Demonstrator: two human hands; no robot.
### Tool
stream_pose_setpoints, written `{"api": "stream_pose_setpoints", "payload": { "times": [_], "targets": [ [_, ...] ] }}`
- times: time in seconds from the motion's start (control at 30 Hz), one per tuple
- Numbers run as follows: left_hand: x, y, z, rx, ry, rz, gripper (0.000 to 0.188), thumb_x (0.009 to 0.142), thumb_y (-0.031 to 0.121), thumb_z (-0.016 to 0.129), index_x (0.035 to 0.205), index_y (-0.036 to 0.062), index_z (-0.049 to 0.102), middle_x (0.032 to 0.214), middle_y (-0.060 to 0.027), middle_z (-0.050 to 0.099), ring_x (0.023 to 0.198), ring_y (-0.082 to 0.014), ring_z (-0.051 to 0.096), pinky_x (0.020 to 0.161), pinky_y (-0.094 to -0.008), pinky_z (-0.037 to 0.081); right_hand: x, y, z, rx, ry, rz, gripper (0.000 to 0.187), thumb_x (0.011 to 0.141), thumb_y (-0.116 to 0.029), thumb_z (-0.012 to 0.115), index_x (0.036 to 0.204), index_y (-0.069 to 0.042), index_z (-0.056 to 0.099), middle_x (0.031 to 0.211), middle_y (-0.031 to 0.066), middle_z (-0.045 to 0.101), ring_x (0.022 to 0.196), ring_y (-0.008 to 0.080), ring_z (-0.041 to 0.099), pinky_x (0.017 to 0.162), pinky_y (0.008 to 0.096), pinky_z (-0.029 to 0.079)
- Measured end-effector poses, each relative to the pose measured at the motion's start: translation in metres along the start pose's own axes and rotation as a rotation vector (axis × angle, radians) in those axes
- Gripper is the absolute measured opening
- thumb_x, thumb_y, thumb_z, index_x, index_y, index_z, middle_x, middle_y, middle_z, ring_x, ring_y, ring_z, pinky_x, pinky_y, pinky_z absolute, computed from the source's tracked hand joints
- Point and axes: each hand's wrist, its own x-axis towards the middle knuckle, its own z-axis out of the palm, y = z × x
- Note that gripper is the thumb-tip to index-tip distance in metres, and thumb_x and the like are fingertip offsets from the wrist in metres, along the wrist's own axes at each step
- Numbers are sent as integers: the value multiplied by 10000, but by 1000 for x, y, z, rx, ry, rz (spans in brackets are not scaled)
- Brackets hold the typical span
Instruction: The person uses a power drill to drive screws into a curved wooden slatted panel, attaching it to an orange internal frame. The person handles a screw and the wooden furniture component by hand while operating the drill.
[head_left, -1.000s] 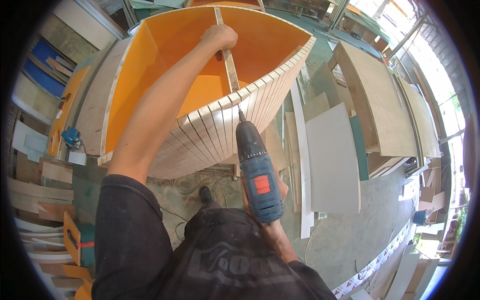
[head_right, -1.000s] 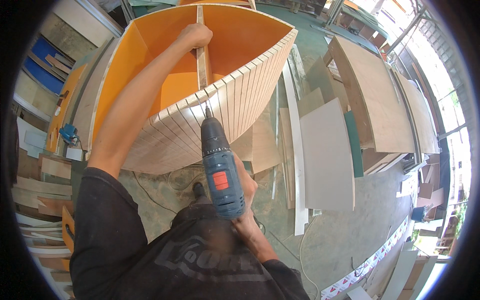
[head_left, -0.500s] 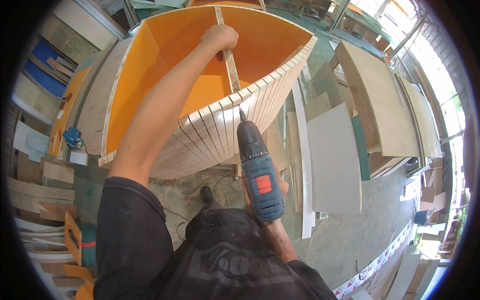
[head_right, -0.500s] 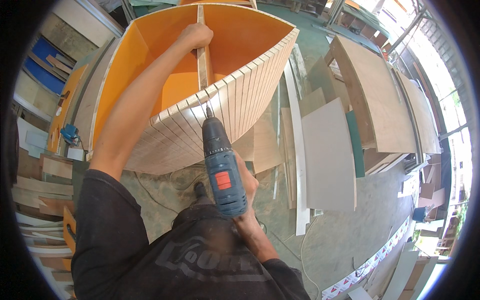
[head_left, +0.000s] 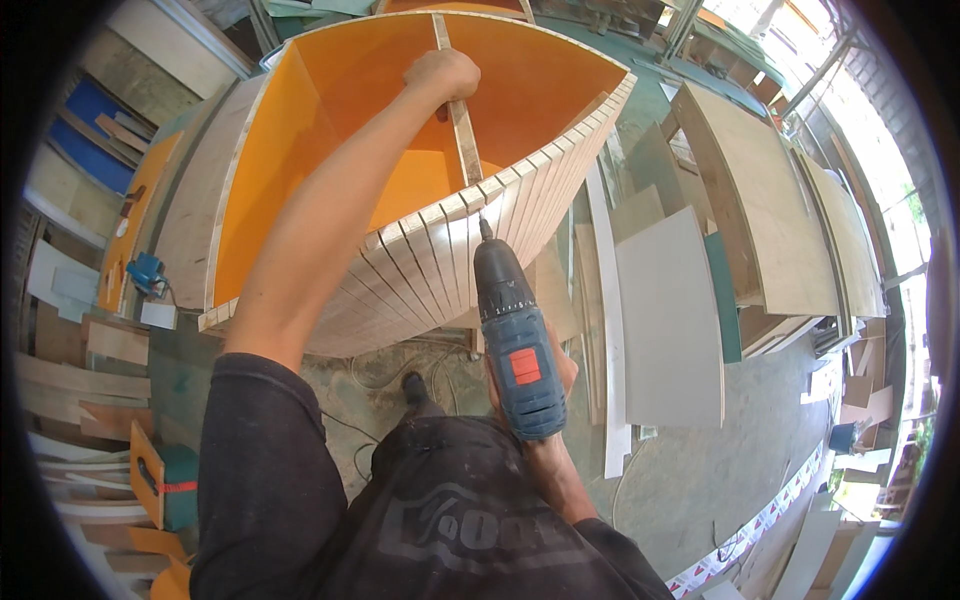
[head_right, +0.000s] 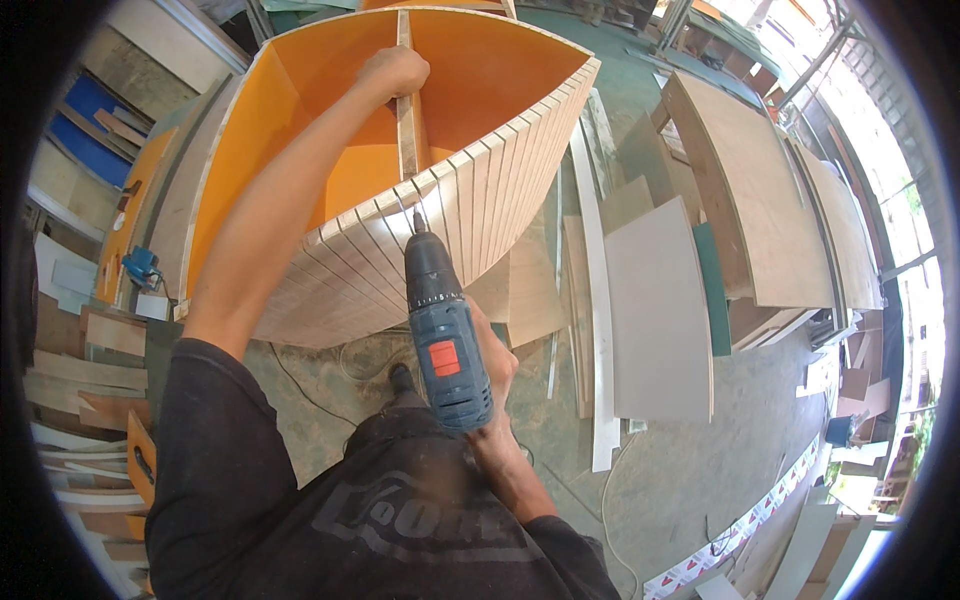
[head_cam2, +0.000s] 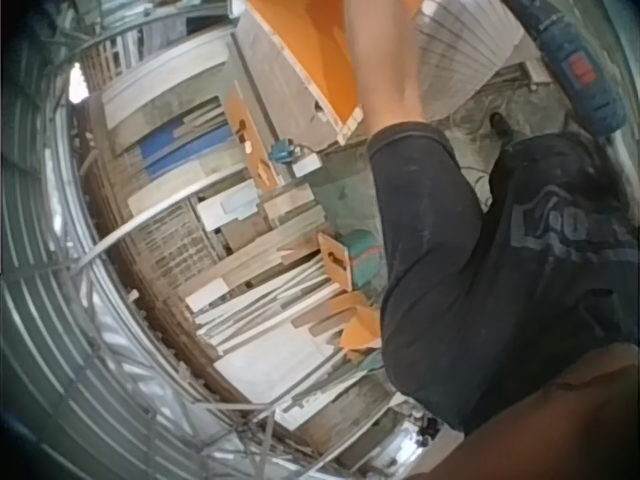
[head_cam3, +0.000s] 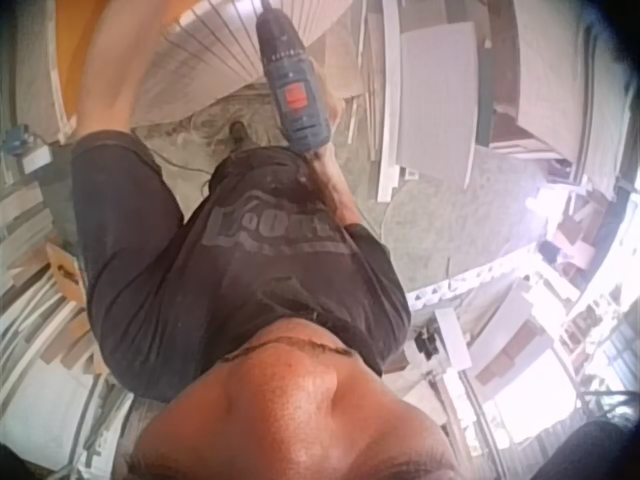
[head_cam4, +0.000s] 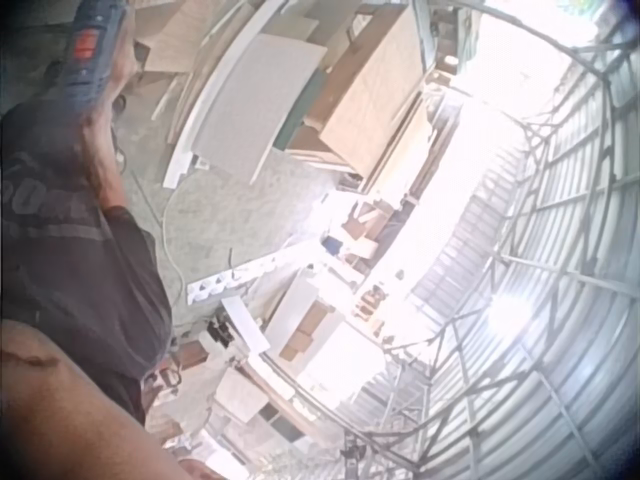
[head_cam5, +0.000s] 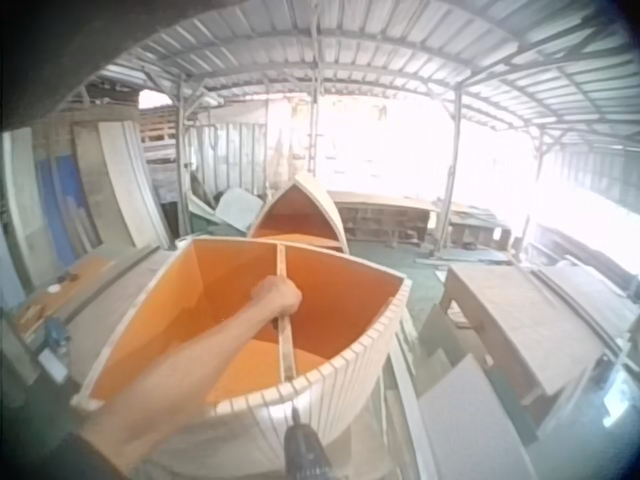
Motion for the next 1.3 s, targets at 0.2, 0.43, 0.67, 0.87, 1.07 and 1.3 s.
{"api": "stream_pose_setpoints", "payload": {
  "times": [0.2,0.43,0.67,0.87,1.07,1.3],
  "targets": [
    [0,-3,-3,58,-27,32,364,911,108,472,1162,-37,693,895,-160,781,718,-247,775,720,-357,592,1,4,8,-27,50,-14,530,770,-124,826,1254,-20,639,936,133,739,821,298,749,768,363,568],
    [-13,7,-7,22,4,-28,340,918,109,491,1148,-23,703,898,-152,781,711,-226,772,707,-343,591,5,3,8,-31,36,-8,556,782,-84,804,1307,-38,628,973,127,742,851,252,745,788,342,564],
    [-13,6,-8,22,-2,-35,303,919,112,497,1065,-11,732,870,-150,781,707,-225,771,707,-346,589,6,0,5,11,-19,17,561,838,-2,743,1383,-24,613,1088,162,751,953,214,748,847,331,564],
    [-10,3,-6,20,8,6,364,915,158,494,1120,-43,717,1046,-223,756,714,-326,774,739,-410,609,5,8,11,-91,52,18,573,746,-129,826,1283,-61,640,916,112,745,801,266,746,764,349,568],
    [-10,5,-4,15,30,-31,317,920,133,508,1089,-17,731,975,-176,775,711,-263,774,716,-367,595,7,10,11,-64,58,-30,579,741,-138,833,1284,-64,645,923,112,748,800,265,749,766,349,569],
    [-10,5,-7,5,-14,-30,349,902,146,503,1092,-49,720,1042,-222,757,715,-319,775,757,-417,604,9,4,9,-12,30,-4,552,779,-86,799,1305,-43,638,955,121,746,830,238,746,788,336,566]
  ]
}}
